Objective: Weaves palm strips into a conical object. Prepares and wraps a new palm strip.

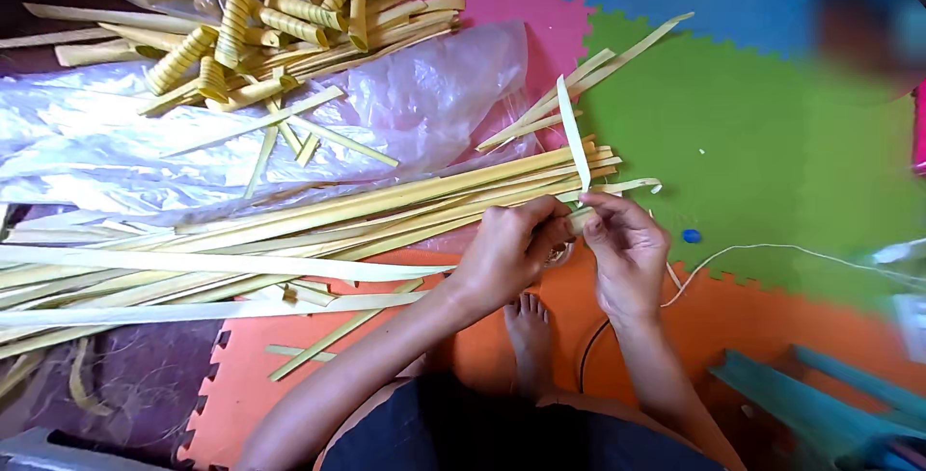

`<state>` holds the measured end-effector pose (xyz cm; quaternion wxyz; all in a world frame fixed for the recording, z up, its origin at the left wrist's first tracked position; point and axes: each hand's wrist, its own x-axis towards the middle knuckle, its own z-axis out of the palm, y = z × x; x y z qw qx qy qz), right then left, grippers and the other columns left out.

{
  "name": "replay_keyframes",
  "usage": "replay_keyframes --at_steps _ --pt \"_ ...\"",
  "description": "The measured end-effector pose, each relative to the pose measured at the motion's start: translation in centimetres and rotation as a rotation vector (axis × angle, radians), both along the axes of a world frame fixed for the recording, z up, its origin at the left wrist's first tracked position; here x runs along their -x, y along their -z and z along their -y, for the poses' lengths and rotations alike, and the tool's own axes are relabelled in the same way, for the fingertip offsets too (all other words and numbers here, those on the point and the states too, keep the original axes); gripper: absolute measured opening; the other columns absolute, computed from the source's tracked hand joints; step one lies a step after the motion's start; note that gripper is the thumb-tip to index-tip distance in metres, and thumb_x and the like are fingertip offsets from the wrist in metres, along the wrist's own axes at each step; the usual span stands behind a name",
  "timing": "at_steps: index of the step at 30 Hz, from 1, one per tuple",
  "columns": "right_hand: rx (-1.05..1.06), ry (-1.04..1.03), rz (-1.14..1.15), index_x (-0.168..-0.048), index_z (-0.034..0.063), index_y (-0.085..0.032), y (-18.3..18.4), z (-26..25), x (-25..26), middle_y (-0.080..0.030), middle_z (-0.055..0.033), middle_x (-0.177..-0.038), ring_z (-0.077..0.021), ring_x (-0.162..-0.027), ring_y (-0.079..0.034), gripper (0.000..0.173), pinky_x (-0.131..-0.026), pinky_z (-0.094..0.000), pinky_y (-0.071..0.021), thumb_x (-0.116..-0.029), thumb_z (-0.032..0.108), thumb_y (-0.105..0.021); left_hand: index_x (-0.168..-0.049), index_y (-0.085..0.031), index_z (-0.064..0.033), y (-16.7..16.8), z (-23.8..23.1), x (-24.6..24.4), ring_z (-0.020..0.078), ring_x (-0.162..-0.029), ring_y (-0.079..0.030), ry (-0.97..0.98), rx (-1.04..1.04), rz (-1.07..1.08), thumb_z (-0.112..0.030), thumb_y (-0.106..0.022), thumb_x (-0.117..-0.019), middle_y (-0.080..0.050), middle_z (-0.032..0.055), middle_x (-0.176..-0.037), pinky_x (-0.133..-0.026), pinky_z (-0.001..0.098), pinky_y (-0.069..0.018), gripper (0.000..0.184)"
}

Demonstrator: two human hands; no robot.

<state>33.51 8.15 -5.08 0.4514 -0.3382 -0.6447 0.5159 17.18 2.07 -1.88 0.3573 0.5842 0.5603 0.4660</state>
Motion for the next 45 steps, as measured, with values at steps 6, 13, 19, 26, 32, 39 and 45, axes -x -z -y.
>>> replay_keyframes --at_steps 6,13,19,26,32,39,45 --pt "-0.434 0.158 0.092 -0.098 0.0028 -0.078 1.3 1.3 0.0 -0.078 -0.0071 -0.103 -0.0153 -0.093 -0.076 0.011 -0.08 -0.0303 -0.0651 -0.0875 0.001 -0.075 -0.089 -0.071 0.0022 0.1 -0.6 0.9 0.0098 -0.059 -0.07 -0.052 0.276 0.216 -0.014 -0.061 -0.1037 -0.07 0.0066 -0.07 -0.059 0.0274 -0.0627 0.024" --pt "-0.678 0.073 0.26 -0.098 -0.0014 -0.078 1.1 0.5 -0.5 -0.076 -0.0123 -0.11 -0.016 -0.107 -0.073 0.014 -0.091 -0.0272 -0.06 -0.0927 -0.006 -0.066 -0.106 -0.07 0.0035 -0.9 -0.3 1.8 0.0101 -0.068 -0.071 0.077 0.262 0.265 -0.005 -0.062 -0.1014 -0.073 0.0083 -0.082 -0.064 0.0252 -0.0611 0.013" --pt "0.098 -0.137 0.096 -0.121 0.007 -0.073 -1.1 -1.2 -0.3 -0.066 0.0025 -0.104 -0.0049 -0.086 -0.064 0.026 -0.075 -0.0214 -0.0566 -0.1005 0.004 -0.056 -0.1 -0.068 -0.0009 -0.9 -0.4 0.0 0.008 -0.062 -0.068 -0.063 0.165 -0.019 -0.01 -0.066 -0.1001 -0.07 0.0044 -0.074 -0.06 0.0243 -0.0585 0.009" --pt "0.068 -0.115 0.077 -0.105 0.0142 -0.067 -0.4 -0.7 -0.2 -0.067 0.0071 -0.095 0.0 -0.082 -0.063 0.02 -0.073 -0.0172 -0.0553 -0.0997 0.0 -0.054 -0.095 -0.066 -0.0017 0.1 -0.5 0.3 0.0085 -0.063 -0.068 -0.018 0.186 0.09 -0.01 -0.069 -0.0977 -0.069 0.0045 -0.075 -0.061 0.0242 -0.0586 0.009" --pt "0.054 -0.356 0.019 -0.119 0.0189 -0.069 0.0 -1.0 -1.7 -0.063 0.0073 -0.124 -0.0059 -0.109 -0.064 0.029 -0.088 -0.022 -0.0586 -0.0963 0.037 -0.069 -0.089 -0.061 0.0022 -0.2 -0.7 1.1 0.0077 -0.054 -0.065 0.175 0.354 0.443 -0.004 -0.062 -0.1008 -0.067 0.0063 -0.067 -0.052 0.0204 -0.0565 0.013" --pt "-0.099 -0.015 0.003 -0.098 0.0188 -0.069 0.3 0.0 -0.5 -0.066 0.0097 -0.099 -0.0013 -0.089 -0.065 0.002 -0.075 -0.0178 -0.0569 -0.0957 0.019 -0.071 -0.098 -0.071 -0.0028 -1.0 -0.4 0.8 0.0039 -0.067 -0.066 0.18 0.124 0.057 -0.011 -0.073 -0.094 -0.071 0.0016 -0.079 -0.063 0.0205 -0.0561 0.009" --pt "0.195 0.037 -0.023 -0.098 0.0165 -0.073 -0.1 0.0 -0.2 -0.072 0.0084 -0.087 -0.0012 -0.075 -0.067 0.01 -0.071 -0.0202 -0.0589 -0.0932 0.008 -0.07 -0.09 -0.07 0.0 1.5 -0.5 -1.2 0.022 -0.062 -0.069 -0.039 -0.358 -0.629 -0.008 -0.062 -0.0957 -0.07 0.0114 -0.077 -0.051 0.0338 -0.053 0.013"
